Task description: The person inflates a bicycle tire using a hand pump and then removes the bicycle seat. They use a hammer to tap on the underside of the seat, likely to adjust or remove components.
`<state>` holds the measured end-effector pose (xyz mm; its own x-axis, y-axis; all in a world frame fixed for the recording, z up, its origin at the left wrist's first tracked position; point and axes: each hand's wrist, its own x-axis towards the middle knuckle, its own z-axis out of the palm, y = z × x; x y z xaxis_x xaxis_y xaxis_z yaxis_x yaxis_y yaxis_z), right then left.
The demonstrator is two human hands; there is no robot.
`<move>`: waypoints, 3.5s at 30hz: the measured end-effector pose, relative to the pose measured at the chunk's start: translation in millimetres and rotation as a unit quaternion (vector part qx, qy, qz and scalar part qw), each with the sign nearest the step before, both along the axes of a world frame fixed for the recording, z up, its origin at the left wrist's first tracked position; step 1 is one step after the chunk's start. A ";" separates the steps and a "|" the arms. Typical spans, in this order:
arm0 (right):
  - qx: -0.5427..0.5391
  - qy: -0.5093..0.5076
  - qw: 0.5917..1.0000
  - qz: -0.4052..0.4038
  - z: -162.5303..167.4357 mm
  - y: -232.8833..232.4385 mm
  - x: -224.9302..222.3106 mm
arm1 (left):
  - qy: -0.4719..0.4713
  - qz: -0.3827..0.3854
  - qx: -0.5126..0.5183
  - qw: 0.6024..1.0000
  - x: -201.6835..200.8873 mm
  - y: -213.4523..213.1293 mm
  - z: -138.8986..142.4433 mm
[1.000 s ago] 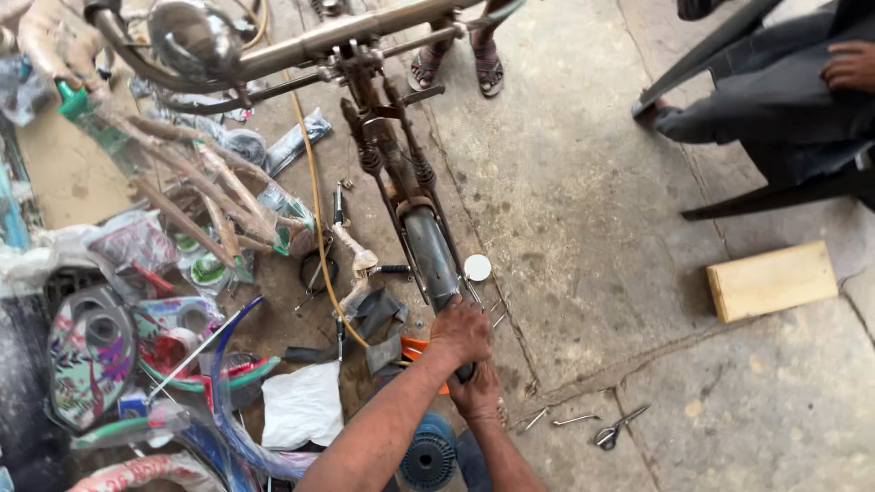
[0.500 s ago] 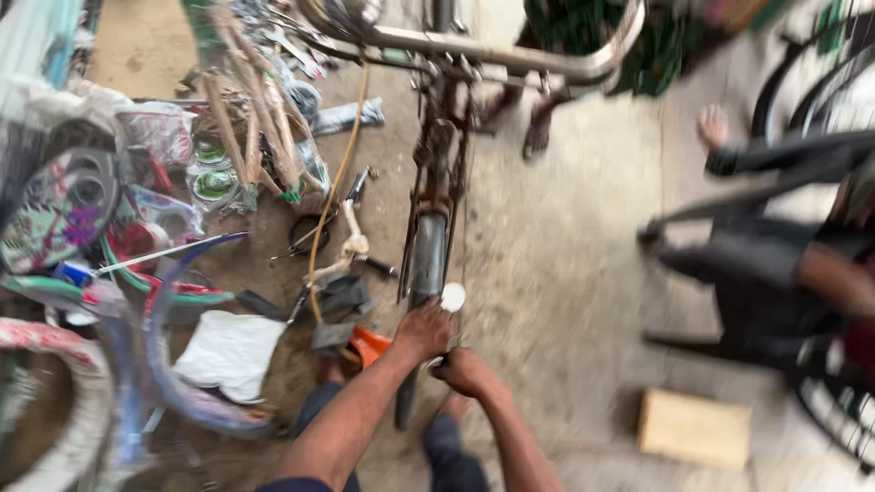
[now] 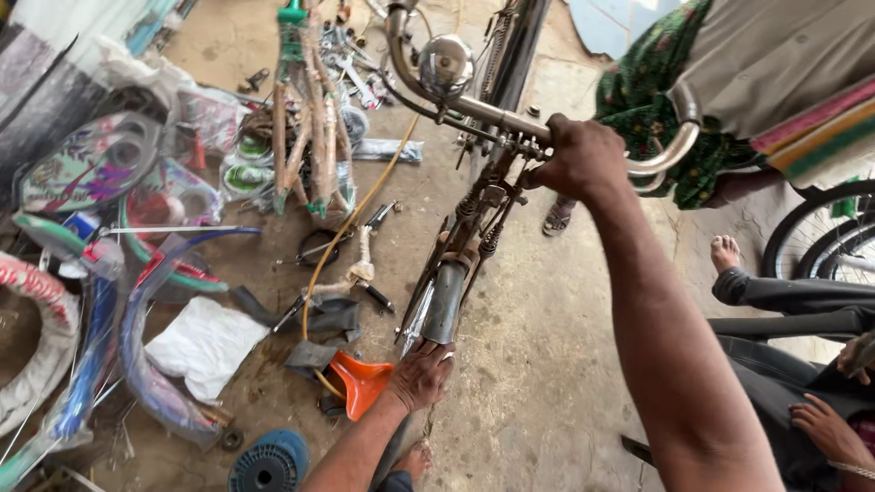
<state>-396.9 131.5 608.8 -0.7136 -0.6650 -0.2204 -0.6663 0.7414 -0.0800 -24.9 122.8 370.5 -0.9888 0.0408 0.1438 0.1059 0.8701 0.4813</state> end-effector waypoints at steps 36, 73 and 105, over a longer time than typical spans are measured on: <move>-0.018 -0.127 0.988 0.081 0.9 -22.5 -33.9 | 0.015 0.475 0.226 0.850 -93.2 81.9 134.7; -0.204 -0.082 0.805 0.550 -30.3 -250.8 -478.5 | 0.077 0.713 -0.092 0.691 -405.8 -115.4 243.4; -0.054 -0.256 0.514 0.817 -64.2 -344.0 -554.2 | 0.422 0.845 -0.142 0.297 -800.1 -230.3 109.4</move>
